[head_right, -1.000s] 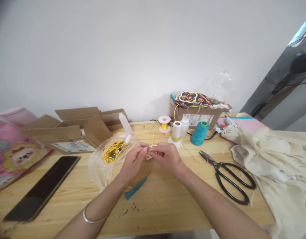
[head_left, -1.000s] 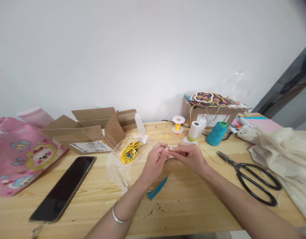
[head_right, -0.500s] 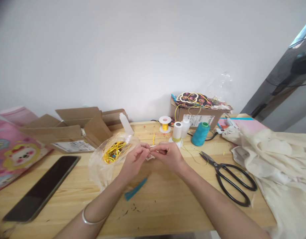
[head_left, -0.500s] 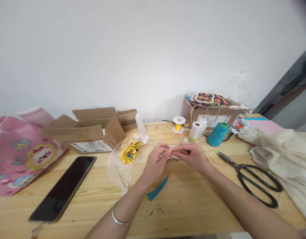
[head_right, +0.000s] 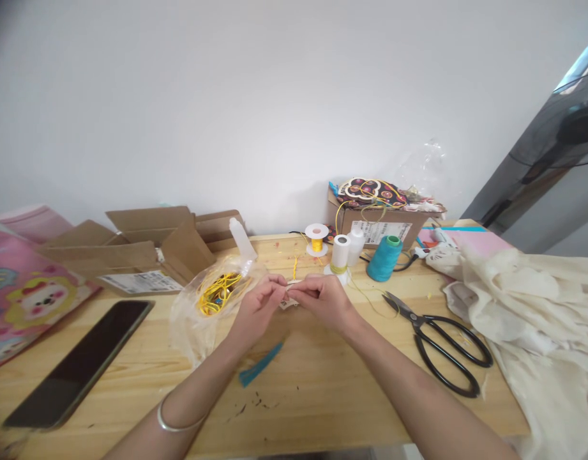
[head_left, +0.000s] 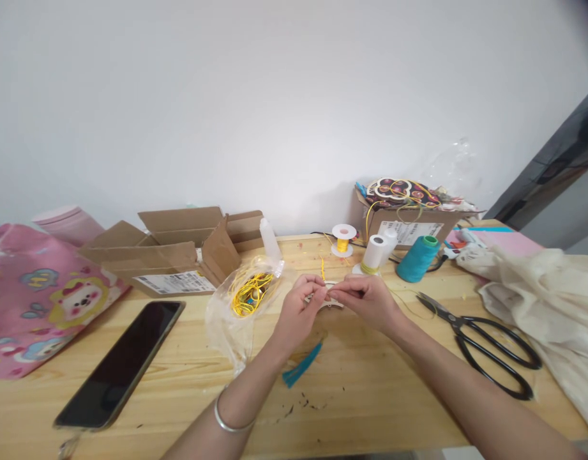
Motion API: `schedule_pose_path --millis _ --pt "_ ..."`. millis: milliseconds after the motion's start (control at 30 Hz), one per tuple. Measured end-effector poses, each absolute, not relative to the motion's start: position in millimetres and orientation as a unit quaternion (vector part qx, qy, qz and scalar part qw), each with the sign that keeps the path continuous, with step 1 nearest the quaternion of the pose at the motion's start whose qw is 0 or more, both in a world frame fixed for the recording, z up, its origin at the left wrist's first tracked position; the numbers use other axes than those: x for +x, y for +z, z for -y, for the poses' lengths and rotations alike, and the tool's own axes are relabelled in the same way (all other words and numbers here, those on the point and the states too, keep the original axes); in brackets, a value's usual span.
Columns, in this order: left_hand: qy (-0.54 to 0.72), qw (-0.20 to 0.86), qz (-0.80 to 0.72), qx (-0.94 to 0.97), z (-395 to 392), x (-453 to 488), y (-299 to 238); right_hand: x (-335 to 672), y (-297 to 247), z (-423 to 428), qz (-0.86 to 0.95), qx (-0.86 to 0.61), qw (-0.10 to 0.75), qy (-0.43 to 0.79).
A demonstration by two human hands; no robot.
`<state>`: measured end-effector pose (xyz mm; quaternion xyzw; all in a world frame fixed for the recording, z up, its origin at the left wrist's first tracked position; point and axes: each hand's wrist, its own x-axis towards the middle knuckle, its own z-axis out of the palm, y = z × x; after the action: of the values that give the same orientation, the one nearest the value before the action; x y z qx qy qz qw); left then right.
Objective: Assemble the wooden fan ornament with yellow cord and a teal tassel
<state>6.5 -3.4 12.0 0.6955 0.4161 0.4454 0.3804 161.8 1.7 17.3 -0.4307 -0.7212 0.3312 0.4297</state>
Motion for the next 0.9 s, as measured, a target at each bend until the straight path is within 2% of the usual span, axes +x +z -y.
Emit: schedule_pose_path --millis 500,733,900 --pt "0.402 0.416 -0.43 0.693 0.7 5.3 11.4 161.3 21.5 -1.1 0.701 -0.456 0.431 0.339" --pt "0.28 0.244 -0.479 0.796 -5.0 -10.8 6.8 166.0 15.6 -9.0 0.726 -0.499 0.377 0.285" --pt "0.24 0.197 -0.471 0.825 -4.6 -11.1 -5.9 166.3 6.1 -12.1 0.779 -0.503 0.309 0.212"
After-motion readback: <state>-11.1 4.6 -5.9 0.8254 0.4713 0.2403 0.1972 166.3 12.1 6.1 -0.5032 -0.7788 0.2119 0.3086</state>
